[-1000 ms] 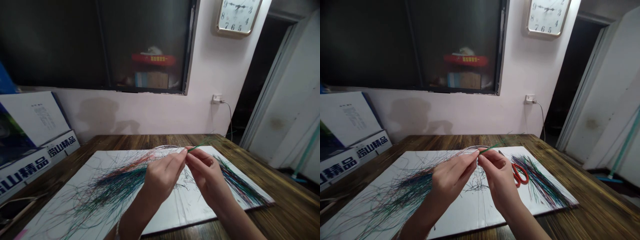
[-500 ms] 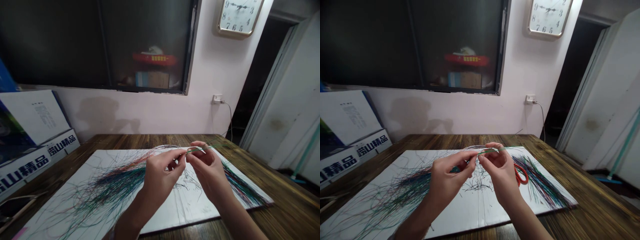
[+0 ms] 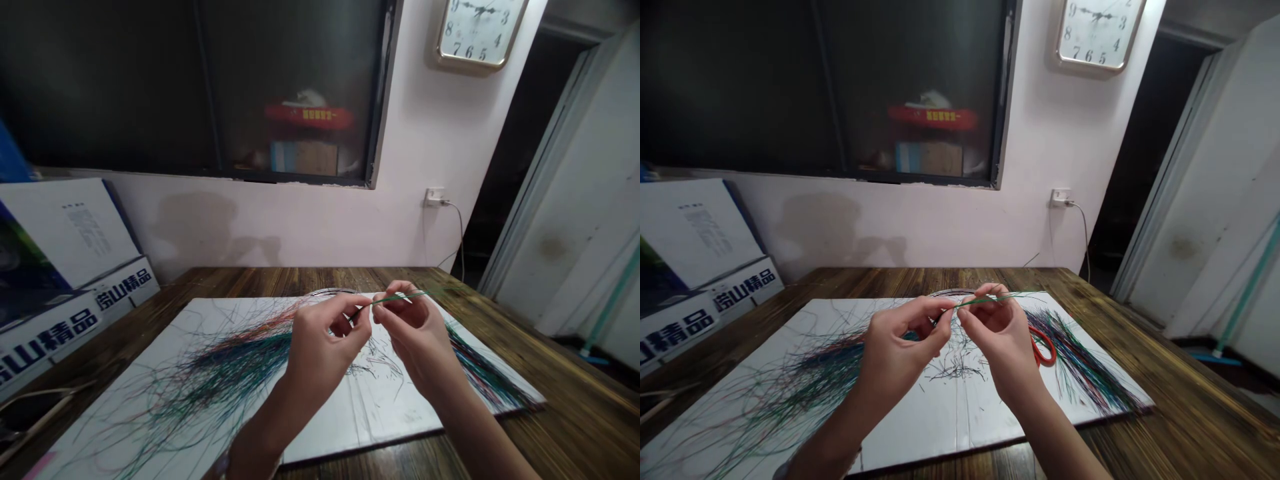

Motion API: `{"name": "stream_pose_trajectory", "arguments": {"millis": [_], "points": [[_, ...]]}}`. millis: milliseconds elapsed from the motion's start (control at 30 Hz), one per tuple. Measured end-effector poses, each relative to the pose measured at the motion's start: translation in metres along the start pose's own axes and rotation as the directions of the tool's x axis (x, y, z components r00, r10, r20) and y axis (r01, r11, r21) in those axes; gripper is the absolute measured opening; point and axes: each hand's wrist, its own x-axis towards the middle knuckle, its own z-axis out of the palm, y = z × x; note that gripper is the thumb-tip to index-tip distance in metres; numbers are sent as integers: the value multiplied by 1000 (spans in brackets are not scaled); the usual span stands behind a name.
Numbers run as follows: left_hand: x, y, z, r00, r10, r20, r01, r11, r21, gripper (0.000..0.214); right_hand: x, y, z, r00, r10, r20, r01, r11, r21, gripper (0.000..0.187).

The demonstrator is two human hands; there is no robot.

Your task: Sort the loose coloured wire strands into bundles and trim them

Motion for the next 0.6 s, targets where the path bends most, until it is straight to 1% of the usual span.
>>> {"name": "stream_pose_trajectory", "arguments": {"millis": [200,400,500,600], "points": [[0,1,-1,995,-92,48,94,994,-58,12,0,0,0,1000,19,24,-19,1000,-3,25],[0,2,-2,982,-167,90,181,967,-179,12,0,-1,3,997,52,54,-53,998,21,18],[0,1,-2,972,-198,122,222,949,-223,12,0,-1,0,997,52,54,-49,998,-42,13],[1,1,-4,958,-232,168,267,935,-232,14,1,-1,-3,998,57,37,-51,989,-137,10]]}}
